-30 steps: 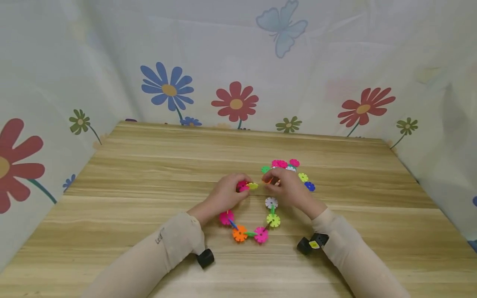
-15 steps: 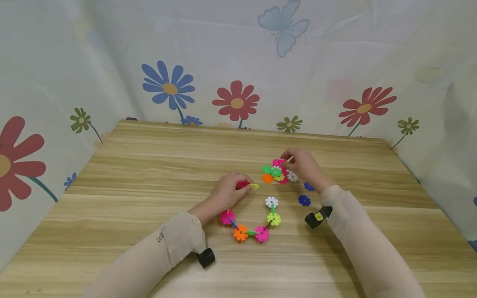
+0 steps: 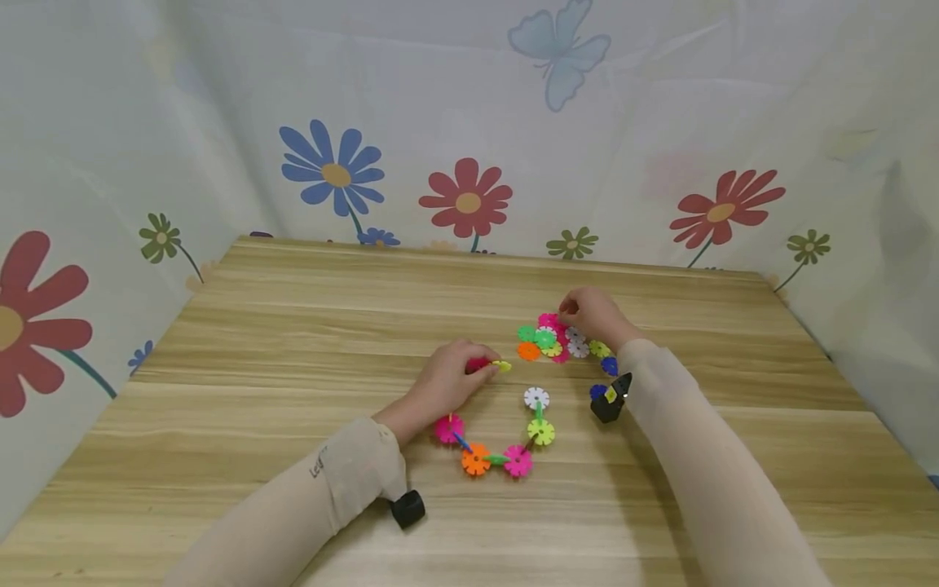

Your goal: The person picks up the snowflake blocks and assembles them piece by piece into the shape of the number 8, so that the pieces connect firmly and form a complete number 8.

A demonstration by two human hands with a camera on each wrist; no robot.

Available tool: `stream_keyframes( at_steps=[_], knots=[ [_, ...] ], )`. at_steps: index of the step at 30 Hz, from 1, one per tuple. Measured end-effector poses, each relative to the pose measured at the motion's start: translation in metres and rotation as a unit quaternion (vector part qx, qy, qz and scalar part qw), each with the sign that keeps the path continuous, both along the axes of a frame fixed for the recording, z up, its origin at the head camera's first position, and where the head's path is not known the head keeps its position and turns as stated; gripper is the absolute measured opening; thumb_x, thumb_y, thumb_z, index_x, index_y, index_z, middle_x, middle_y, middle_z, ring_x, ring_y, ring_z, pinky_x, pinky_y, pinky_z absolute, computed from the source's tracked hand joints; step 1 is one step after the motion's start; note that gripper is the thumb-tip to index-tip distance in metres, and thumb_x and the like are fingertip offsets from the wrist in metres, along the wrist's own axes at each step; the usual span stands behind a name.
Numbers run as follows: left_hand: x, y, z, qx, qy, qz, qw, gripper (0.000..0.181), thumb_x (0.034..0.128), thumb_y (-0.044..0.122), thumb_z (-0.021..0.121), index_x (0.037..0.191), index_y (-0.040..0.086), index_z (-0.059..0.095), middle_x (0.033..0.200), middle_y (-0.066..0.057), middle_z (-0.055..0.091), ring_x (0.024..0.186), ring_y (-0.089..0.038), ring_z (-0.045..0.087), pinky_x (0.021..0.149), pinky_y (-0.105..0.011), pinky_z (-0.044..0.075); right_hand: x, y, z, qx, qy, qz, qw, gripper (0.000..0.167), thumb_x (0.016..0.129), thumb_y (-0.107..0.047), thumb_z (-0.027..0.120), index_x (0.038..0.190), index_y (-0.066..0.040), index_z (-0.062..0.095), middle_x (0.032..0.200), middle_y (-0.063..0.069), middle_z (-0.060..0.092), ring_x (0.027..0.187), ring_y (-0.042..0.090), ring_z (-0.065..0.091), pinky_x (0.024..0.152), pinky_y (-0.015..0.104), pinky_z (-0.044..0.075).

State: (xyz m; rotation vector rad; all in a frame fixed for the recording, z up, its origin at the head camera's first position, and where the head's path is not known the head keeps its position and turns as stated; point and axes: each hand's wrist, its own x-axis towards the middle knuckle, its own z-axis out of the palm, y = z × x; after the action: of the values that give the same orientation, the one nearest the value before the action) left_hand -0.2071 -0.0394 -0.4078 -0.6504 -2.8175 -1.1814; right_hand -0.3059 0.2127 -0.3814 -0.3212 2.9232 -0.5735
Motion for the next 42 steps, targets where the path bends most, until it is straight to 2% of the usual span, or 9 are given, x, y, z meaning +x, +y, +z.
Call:
stream_keyframes(
  at_steps=[3,12,17,22,27,34,42],
  knots=[
    [0.0,0.0,0.0,0.002,0.0,0.0,1.0,0.018,0.0911,0.022,0.066,0.104,0.012,0.073,0.11,-0.009,0.068,0.106,-0.027,0.062,0.093,-0.043,0.048,-0.002,-0.001,-0.001,0.001,-0.016,-0.007,0.9998,0.026,0.094,-0.017,0.061,0.111,0.003,0.064,0.104,0.018,0.064,0.088,0.027,0.056,0.08,0.036,0.051],
    [0.001,0.0,0.0,0.009,0.005,0.004,0.9999,0.018,0.0916,0.022,0.065,0.105,0.012,0.072,0.111,-0.009,0.069,0.106,-0.027,0.062,0.093,-0.043,0.049,-0.003,-0.003,0.0,-0.016,-0.042,-0.009,0.9989,0.03,0.093,-0.021,0.063,0.112,0.003,0.062,0.106,0.019,0.063,0.09,0.027,0.055,0.083,0.037,0.05],
    [0.001,0.0,-0.001,0.009,0.005,0.009,0.9999,0.018,0.0912,0.021,0.066,0.104,0.012,0.073,0.109,-0.008,0.069,0.103,-0.026,0.063,0.091,-0.041,0.049,-0.004,-0.002,-0.001,-0.019,-0.041,-0.011,0.9989,0.03,0.092,-0.02,0.066,0.111,0.002,0.059,0.107,0.019,0.061,0.091,0.028,0.055,0.083,0.037,0.05],
    [0.001,-0.001,-0.001,0.011,0.004,0.01,0.9999,0.016,0.0912,0.021,0.066,0.103,0.012,0.073,0.109,-0.007,0.069,0.103,-0.025,0.062,0.091,-0.041,0.049,-0.004,0.001,-0.003,-0.054,-0.031,-0.023,0.9978,0.026,0.091,-0.017,0.065,0.108,0.001,0.058,0.103,0.018,0.06,0.087,0.026,0.055,0.076,0.032,0.049],
    [0.001,-0.001,-0.002,0.013,0.004,0.01,0.9999,0.016,0.0911,0.02,0.066,0.103,0.012,0.073,0.109,-0.007,0.069,0.104,-0.025,0.062,0.091,-0.041,0.049,0.001,0.003,0.001,-0.114,-0.032,-0.045,0.992,0.022,0.093,-0.015,0.062,0.109,0.001,0.061,0.097,0.014,0.06,0.082,0.02,0.057,0.073,0.028,0.049],
    [0.0,0.0,-0.002,0.017,0.008,0.013,0.9997,0.016,0.0909,0.02,0.066,0.102,0.012,0.073,0.108,-0.007,0.069,0.103,-0.025,0.063,0.09,-0.04,0.049,0.013,0.0,0.009,-0.196,-0.051,-0.057,0.9776,0.024,0.095,-0.014,0.059,0.112,0.004,0.059,0.098,0.018,0.063,0.076,0.023,0.067,0.073,0.036,0.058],
    [0.001,0.0,-0.002,0.019,0.006,0.013,0.9997,0.017,0.091,0.021,0.066,0.103,0.012,0.073,0.107,-0.007,0.069,0.1,-0.024,0.062,0.088,-0.04,0.049,0.033,-0.002,0.015,-0.209,-0.017,-0.019,0.9776,0.021,0.096,-0.015,0.059,0.106,0.003,0.058,0.083,0.018,0.066,0.063,0.017,0.062,0.06,0.027,0.056]
  ],
)
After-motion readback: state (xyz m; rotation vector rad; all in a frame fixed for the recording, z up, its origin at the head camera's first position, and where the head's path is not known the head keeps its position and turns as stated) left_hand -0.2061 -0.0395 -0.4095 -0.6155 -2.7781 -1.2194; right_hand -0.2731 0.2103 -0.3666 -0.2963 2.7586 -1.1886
